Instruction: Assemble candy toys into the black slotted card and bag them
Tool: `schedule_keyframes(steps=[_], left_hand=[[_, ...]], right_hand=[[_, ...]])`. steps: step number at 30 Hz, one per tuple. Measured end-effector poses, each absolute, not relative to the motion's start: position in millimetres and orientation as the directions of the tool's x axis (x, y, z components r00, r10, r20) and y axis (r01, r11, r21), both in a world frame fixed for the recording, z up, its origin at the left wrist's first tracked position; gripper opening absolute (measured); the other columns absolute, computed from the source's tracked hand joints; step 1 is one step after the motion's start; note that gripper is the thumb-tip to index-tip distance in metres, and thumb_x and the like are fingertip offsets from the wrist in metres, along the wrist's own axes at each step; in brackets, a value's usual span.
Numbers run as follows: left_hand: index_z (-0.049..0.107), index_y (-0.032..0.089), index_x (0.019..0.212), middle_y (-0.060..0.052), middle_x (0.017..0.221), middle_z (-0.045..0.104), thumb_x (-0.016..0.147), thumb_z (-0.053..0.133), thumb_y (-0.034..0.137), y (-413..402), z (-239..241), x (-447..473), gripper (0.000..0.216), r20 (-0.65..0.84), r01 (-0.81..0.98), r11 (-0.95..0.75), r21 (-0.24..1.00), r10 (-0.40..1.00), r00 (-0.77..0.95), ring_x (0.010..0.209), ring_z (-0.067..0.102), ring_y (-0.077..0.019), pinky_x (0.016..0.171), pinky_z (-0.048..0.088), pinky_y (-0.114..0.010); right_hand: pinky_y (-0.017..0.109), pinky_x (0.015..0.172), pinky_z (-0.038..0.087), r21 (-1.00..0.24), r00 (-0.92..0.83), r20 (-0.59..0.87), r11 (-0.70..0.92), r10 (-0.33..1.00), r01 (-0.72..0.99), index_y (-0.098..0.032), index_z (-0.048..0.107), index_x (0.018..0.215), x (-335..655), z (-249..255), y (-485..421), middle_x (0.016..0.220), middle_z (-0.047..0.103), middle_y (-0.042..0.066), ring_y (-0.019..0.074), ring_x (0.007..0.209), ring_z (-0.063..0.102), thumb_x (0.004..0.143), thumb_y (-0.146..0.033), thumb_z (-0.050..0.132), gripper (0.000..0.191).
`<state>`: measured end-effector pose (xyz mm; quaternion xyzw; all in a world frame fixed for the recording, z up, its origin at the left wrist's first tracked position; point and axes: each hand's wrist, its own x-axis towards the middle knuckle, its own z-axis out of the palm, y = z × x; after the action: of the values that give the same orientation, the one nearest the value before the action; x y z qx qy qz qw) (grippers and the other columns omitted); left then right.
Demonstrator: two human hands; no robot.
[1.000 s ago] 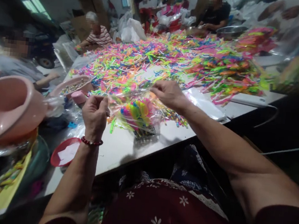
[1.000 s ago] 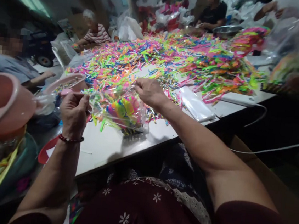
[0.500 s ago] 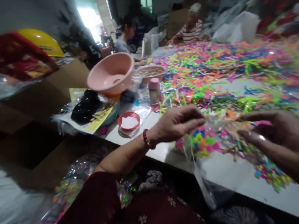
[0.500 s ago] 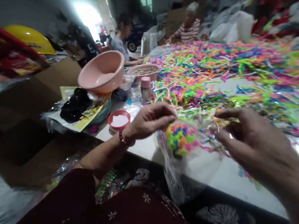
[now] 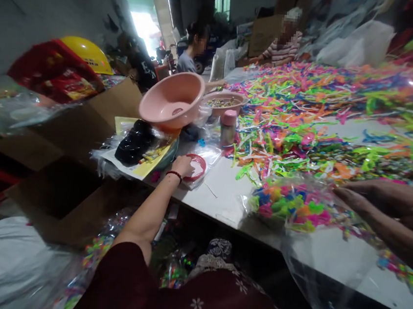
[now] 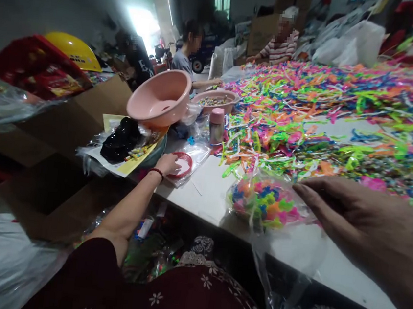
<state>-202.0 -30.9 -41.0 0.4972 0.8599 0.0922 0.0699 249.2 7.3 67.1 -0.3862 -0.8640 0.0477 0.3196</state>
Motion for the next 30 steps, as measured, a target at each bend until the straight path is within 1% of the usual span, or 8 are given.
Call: schedule_keyframes(steps=[2, 5, 9, 13, 17, 20, 25, 30], left_hand=[[0.072, 0.013, 0.083, -0.013, 0.095, 0.074, 0.074, 0.077, 0.021, -26, -50, -213, 0.013, -0.102, 0.86, 0.48, 0.173, 0.877, -0.469, 0.101, 0.068, -0.0262, 0.093, 0.05, -0.035], [0.07, 0.012, 0.094, -0.01, 0.102, 0.073, 0.08, 0.075, 0.028, -22, -61, -218, 0.021, -0.137, 0.878, 0.457, 0.14, 0.887, -0.44, 0.101, 0.067, -0.0224, 0.095, 0.05, -0.04], [0.072, 0.013, 0.095, -0.015, 0.107, 0.072, 0.072, 0.075, 0.018, -20, -68, -224, 0.024, -0.083, 0.879, 0.445, 0.17, 0.895, -0.438, 0.103, 0.067, -0.0257, 0.092, 0.049, -0.032], [0.072, 0.015, 0.086, -0.013, 0.099, 0.073, 0.075, 0.065, 0.017, -22, -72, -231, 0.013, -0.023, 0.855, 0.45, 0.257, 0.888, -0.46, 0.095, 0.067, -0.0252, 0.085, 0.049, -0.029], [0.07, 0.013, 0.096, -0.011, 0.094, 0.072, 0.082, 0.056, 0.019, -26, -74, -236, 0.02, 0.036, 0.809, 0.442, 0.388, 0.87, -0.492, 0.085, 0.065, -0.021, 0.077, 0.047, -0.028], [0.069, 0.014, 0.1, -0.008, 0.095, 0.072, 0.081, 0.053, 0.016, -30, -74, -241, 0.024, 0.068, 0.765, 0.41, 0.497, 0.86, -0.506, 0.083, 0.063, -0.017, 0.073, 0.046, -0.024], [0.069, 0.015, 0.078, -0.002, 0.069, 0.065, 0.079, 0.059, 0.028, -34, -73, -249, 0.017, 0.073, 0.675, 0.385, 0.629, 0.835, -0.545, 0.065, 0.055, -0.0148, 0.059, 0.04, -0.022], [0.062, 0.016, 0.063, 0.002, 0.053, 0.052, 0.081, 0.057, 0.041, -36, -69, -244, 0.031, 0.075, 0.633, 0.366, 0.682, 0.826, -0.558, 0.055, 0.046, -0.0128, 0.052, 0.032, -0.024]], right_hand=[[0.03, 0.048, 0.048, -0.351, -0.521, 0.499, 0.711, 0.693, 0.609, -0.032, 0.076, 0.091, 240, 71, 1, 0.086, 0.076, 0.002, 0.0218, 0.066, 0.069, 0.089, -0.073, 0.048, 0.05], [0.029, 0.047, 0.048, -0.36, -0.532, 0.506, 0.727, 0.679, 0.585, -0.031, 0.076, 0.087, 232, 77, -7, 0.078, 0.075, 0.001, 0.0199, 0.059, 0.068, 0.09, -0.073, 0.047, 0.051], [0.028, 0.044, 0.048, -0.372, -0.539, 0.517, 0.742, 0.665, 0.558, -0.03, 0.076, 0.083, 227, 85, -13, 0.073, 0.074, 0.0, 0.0191, 0.055, 0.068, 0.089, -0.076, 0.045, 0.055], [0.027, 0.04, 0.044, -0.395, -0.534, 0.525, 0.746, 0.662, 0.536, -0.028, 0.074, 0.077, 225, 89, -16, 0.067, 0.072, 0.001, 0.0185, 0.05, 0.066, 0.088, -0.079, 0.045, 0.06], [0.028, 0.04, 0.043, -0.418, -0.543, 0.514, 0.747, 0.664, 0.517, -0.027, 0.073, 0.075, 224, 90, -16, 0.061, 0.069, 0.001, 0.0176, 0.047, 0.061, 0.087, -0.079, 0.047, 0.059], [0.029, 0.042, 0.044, -0.424, -0.534, 0.495, 0.727, 0.685, 0.54, -0.027, 0.074, 0.075, 224, 89, -17, 0.06, 0.068, 0.002, 0.0191, 0.048, 0.061, 0.086, -0.08, 0.047, 0.06], [0.029, 0.042, 0.045, -0.422, -0.535, 0.491, 0.725, 0.687, 0.544, -0.026, 0.074, 0.076, 226, 82, -18, 0.065, 0.071, 0.003, 0.0199, 0.049, 0.064, 0.087, -0.079, 0.045, 0.061], [0.028, 0.046, 0.049, -0.414, -0.55, 0.508, 0.748, 0.663, 0.519, -0.026, 0.075, 0.084, 232, 74, -16, 0.073, 0.075, 0.002, 0.02, 0.057, 0.069, 0.091, -0.07, 0.049, 0.053]])
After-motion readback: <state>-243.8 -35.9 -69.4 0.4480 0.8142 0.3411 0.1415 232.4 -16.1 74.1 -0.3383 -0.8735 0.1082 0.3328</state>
